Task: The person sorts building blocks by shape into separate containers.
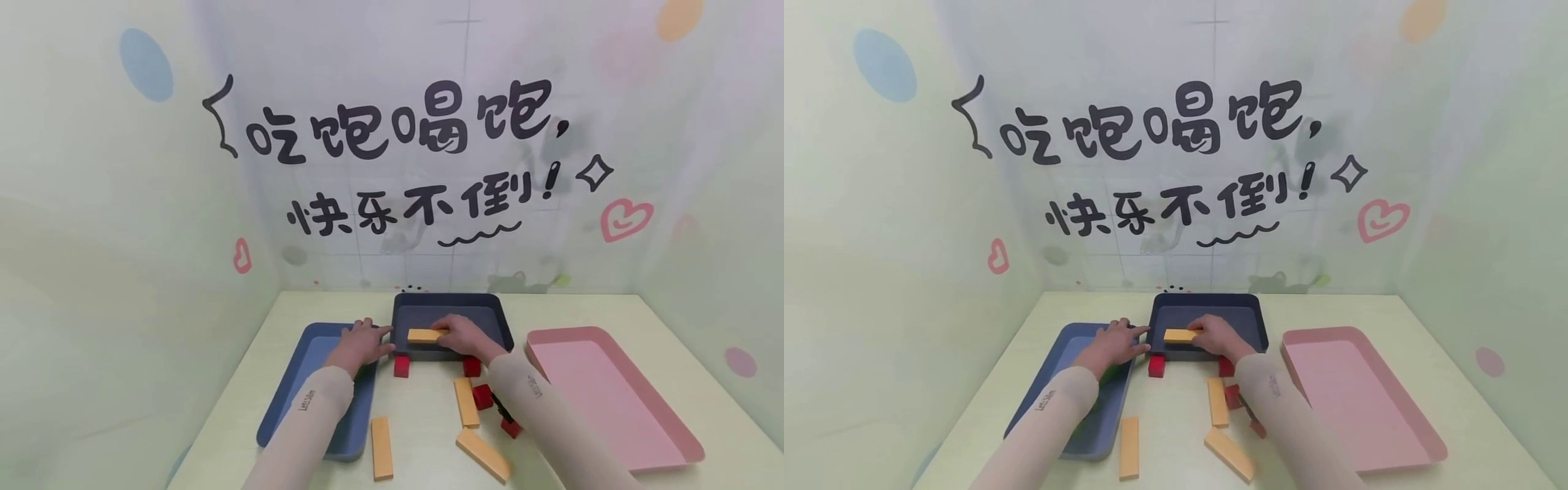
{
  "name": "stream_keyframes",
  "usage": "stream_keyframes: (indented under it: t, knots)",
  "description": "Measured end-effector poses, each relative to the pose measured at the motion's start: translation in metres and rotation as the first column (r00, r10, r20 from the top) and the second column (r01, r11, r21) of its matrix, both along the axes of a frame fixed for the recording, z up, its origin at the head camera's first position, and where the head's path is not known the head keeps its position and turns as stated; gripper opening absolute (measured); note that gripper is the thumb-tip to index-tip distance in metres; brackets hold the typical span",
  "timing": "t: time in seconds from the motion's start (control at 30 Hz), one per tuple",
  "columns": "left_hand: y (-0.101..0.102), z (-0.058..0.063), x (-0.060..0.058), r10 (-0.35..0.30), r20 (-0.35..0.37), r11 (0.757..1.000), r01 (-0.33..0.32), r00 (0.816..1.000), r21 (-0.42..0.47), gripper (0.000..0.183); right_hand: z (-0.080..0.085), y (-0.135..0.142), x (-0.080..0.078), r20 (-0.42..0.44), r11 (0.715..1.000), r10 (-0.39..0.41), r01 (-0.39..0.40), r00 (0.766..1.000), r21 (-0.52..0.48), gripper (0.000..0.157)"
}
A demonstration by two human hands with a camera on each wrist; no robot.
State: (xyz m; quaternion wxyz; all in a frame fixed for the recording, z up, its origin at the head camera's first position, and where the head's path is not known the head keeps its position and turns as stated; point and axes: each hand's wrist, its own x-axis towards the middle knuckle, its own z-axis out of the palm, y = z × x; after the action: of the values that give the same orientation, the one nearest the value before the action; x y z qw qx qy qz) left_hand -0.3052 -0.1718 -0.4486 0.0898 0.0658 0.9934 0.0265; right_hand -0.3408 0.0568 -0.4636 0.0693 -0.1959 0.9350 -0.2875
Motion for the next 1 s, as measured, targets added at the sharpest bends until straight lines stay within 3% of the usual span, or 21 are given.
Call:
stream_keyframes:
  t: [0.13,0.63,1.0]
  knots:
    - [0.002,-0.001,0.0,-0.003,0.0,1.0,0.003,1.0,0.0,0.055,-0.003,-0.002,0.001,0.038,1.0,0.0,0.0,0.999,-0.007,0.031]
    - [0.003,-0.003,-0.002,0.01,-0.005,1.0,-0.01,1.0,-0.005,0.054,-0.008,0.003,-0.003,0.015,1.0,-0.001,0.001,1.0,-0.009,0.034]
    - [0.002,-0.001,-0.002,0.007,0.001,1.0,-0.007,1.0,0.01,0.055,0.004,0.016,0.004,-0.022,0.999,-0.018,0.017,1.0,-0.052,0.038]
